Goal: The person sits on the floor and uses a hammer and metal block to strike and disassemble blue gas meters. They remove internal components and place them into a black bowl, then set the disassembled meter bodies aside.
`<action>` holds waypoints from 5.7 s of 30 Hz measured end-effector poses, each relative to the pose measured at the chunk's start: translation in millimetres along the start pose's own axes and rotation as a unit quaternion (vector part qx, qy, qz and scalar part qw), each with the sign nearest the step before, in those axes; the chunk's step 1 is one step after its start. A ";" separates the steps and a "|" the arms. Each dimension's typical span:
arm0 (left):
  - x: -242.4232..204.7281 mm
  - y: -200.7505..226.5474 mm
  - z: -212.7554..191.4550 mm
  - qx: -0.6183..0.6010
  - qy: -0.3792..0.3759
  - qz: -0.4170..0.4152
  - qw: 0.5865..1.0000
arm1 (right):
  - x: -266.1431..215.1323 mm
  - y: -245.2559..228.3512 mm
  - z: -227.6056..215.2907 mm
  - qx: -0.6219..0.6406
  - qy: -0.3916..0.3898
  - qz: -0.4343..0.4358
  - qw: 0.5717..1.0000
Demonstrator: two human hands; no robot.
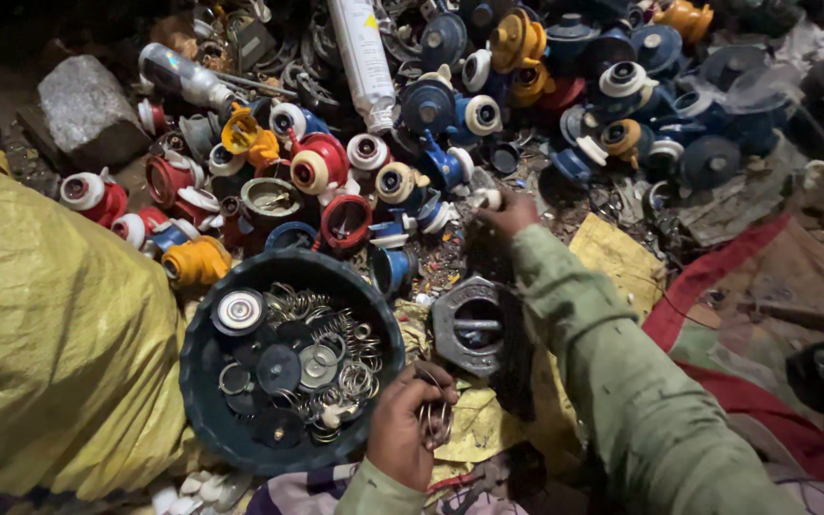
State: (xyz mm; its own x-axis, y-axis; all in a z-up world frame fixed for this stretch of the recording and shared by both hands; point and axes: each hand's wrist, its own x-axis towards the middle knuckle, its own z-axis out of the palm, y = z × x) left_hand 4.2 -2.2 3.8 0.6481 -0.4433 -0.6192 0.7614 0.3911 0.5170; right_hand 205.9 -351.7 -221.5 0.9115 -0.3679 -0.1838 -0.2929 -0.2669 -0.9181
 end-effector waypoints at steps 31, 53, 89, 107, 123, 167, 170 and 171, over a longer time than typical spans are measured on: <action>2.0 -4.6 0.5 0.005 -0.011 0.007 1.000 | 8.9 -15.0 2.9 -0.145 0.089 0.064 0.983; 6.7 -5.0 -6.8 0.020 -0.010 -0.007 1.000 | -35.5 -21.9 12.3 -0.389 -0.207 -0.091 0.893; 13.2 -9.6 -12.1 0.033 0.014 -0.017 0.999 | -92.0 -9.9 -75.2 -0.022 -0.092 0.010 0.995; 12.3 -7.3 -17.5 0.071 0.030 -0.012 0.997 | -153.6 -45.5 -95.1 0.197 -0.086 0.064 0.974; 21.8 -11.4 -27.3 0.091 0.026 0.026 0.995 | -118.3 68.0 -51.5 -0.322 -0.144 -0.209 0.912; 29.9 -18.0 -40.0 0.098 0.004 0.056 0.994 | -192.7 92.5 -257.6 -0.319 0.249 -0.002 0.914; 23.4 -17.5 -38.2 0.087 -0.025 0.039 0.995 | -199.5 82.0 -252.3 -0.418 0.216 0.029 0.882; 21.8 -17.6 -37.6 0.093 -0.020 0.047 0.994 | -204.7 77.8 -241.5 -0.429 0.190 0.032 0.883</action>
State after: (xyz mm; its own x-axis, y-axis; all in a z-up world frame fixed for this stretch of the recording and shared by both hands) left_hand 4.4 11.6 -41.0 0.7135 -0.4446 -0.5416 0.6846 0.2775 0.6741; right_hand -73.2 -512.3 -170.5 0.7699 -0.6358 0.0550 -0.6001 -0.7506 -0.2765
